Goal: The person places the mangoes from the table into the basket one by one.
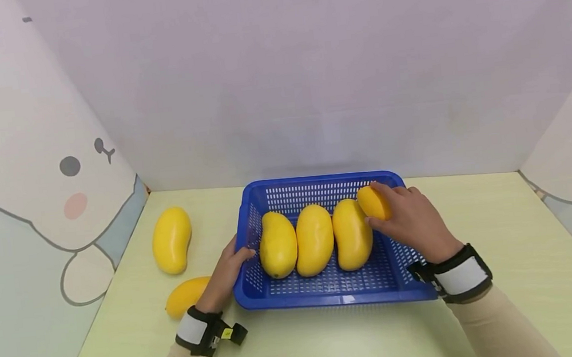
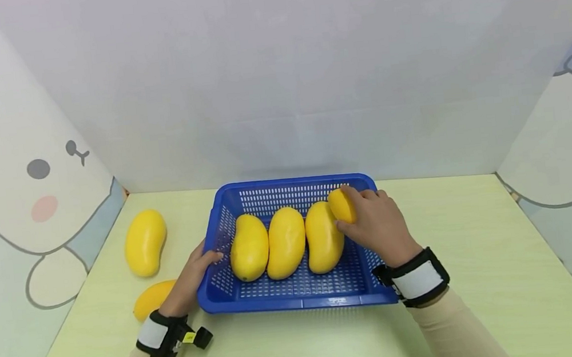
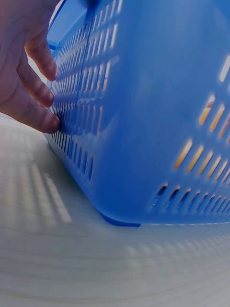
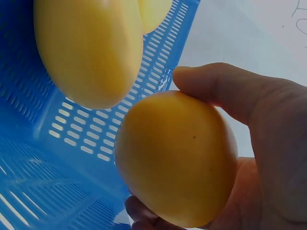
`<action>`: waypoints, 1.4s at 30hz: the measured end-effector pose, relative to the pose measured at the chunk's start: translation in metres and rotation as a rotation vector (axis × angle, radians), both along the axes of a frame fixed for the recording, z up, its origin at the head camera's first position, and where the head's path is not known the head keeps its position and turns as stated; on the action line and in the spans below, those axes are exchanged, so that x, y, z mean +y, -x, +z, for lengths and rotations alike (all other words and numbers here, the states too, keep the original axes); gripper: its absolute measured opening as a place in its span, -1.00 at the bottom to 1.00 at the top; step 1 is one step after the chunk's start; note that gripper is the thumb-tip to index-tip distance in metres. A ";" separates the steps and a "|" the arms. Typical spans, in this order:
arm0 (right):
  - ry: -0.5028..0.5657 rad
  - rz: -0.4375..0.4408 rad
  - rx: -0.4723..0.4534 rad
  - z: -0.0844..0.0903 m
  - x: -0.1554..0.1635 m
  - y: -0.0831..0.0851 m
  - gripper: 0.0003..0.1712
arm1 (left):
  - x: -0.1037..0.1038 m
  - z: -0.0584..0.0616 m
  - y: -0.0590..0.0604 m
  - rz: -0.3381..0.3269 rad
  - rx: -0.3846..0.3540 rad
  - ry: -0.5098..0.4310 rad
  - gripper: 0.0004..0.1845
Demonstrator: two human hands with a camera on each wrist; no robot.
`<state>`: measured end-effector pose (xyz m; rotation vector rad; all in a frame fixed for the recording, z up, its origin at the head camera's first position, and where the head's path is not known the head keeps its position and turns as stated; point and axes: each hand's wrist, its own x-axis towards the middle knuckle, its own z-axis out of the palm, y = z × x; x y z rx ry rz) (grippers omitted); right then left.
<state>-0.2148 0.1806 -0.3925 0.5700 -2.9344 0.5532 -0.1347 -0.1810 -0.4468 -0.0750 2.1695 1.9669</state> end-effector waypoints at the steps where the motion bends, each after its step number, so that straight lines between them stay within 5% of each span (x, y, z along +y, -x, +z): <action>1: -0.003 0.003 0.004 0.000 0.000 0.000 -0.19 | 0.000 0.000 0.000 0.001 0.000 0.000 -0.27; 42: -0.172 -0.042 -0.025 -0.006 -0.002 0.011 -0.03 | -0.001 -0.002 0.002 0.000 -0.021 0.010 -0.28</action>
